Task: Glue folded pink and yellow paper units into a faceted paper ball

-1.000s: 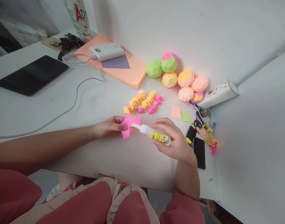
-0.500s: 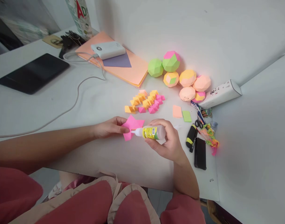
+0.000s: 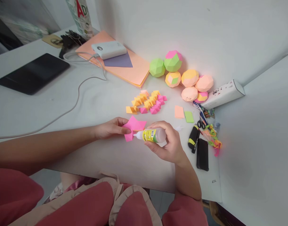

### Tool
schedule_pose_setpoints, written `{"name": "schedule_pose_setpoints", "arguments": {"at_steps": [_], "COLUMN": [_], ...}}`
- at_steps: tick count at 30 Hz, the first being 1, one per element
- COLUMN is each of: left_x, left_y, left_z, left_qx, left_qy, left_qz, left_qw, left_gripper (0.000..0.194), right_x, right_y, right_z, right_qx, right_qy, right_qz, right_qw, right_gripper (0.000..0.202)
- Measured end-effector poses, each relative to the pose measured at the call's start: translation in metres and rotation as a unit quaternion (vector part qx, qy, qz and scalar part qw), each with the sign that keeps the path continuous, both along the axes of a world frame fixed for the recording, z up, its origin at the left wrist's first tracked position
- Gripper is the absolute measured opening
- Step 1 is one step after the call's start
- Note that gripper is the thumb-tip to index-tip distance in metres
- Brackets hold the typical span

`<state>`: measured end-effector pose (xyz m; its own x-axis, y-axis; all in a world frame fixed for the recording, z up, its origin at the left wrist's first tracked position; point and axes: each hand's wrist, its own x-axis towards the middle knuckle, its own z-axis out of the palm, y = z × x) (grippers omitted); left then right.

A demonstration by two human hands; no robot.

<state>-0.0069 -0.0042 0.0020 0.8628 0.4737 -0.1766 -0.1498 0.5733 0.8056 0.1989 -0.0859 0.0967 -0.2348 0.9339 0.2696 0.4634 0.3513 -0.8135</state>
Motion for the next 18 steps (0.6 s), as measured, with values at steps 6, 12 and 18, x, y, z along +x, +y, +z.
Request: {"name": "schedule_pose_setpoints", "arguments": {"at_steps": [6, 12, 18], "left_x": [-0.0004, -0.0001, -0.0002], "left_y": [-0.0004, 0.0004, 0.0014], "left_z": [0.0031, -0.0010, -0.0043], "left_qx": [-0.006, 0.006, 0.008], "left_qy": [0.011, -0.005, -0.019], "left_qz": [0.000, -0.001, -0.001], "left_qw": [1.000, 1.000, 1.000], "left_gripper": [0.011, 0.012, 0.012], "right_x": [0.0000, -0.0008, 0.0050], "right_y": [0.0006, -0.0010, 0.0020], "right_z": [-0.0010, 0.0003, -0.0016], "right_qx": [0.021, -0.011, -0.070], "right_qy": [0.001, 0.005, 0.094], "right_qz": [-0.017, -0.004, -0.022], "right_qw": [1.000, 1.000, 0.993], "right_gripper": [0.034, 0.034, 0.031]}}
